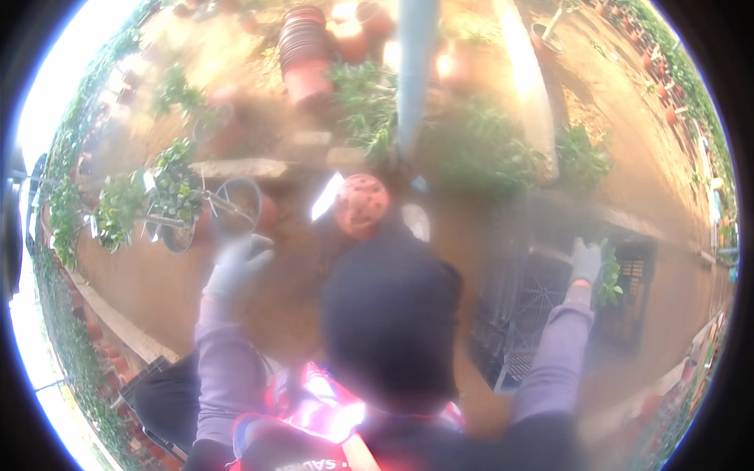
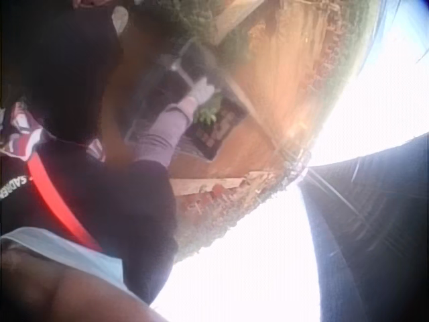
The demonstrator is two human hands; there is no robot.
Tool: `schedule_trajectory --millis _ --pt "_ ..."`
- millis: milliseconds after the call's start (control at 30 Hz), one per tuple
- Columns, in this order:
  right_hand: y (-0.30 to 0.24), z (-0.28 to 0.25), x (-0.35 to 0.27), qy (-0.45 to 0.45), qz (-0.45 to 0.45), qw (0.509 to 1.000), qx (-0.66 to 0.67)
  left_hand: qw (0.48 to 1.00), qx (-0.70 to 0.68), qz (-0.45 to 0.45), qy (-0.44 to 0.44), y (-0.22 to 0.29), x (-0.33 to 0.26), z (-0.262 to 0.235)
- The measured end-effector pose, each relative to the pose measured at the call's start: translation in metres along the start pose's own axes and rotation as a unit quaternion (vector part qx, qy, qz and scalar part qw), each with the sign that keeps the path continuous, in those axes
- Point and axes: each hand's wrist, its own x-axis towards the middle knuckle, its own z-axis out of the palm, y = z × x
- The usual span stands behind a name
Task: The person removes small plants from terracotta pots, wraps the root balls with clear plastic wrap, and places the wrapped plants into a black crate. The process is repeated for several plants.
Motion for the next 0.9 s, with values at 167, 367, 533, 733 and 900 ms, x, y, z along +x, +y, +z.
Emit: schedule_trajectory --millis 167,367,533,733,900 --pt "-0.14 -0.137 -0.048 0.21 -0.243 0.861 0.395 0.996 0.031 0.074 -0.037 -0.029 0.064 0.076" --pt "-0.294 -0.17 -0.114 0.082 -0.375 0.803 0.455 0.963 0.242 -0.011 -0.118 -0.038 0.127 0.159" --pt "-0.342 -0.132 -0.14 -0.21 -0.302 0.751 0.548 0.932 0.322 0.075 0.145 -0.028 0.098 0.131" --pt "-0.379 -0.086 -0.15 -0.502 -0.107 0.431 0.742 0.869 0.338 0.249 0.261 0.029 0.074 0.081" --pt "-0.279 -0.096 -0.13 -0.193 -0.258 0.622 0.713 0.753 0.378 0.441 0.31 0.068 0.086 0.065"
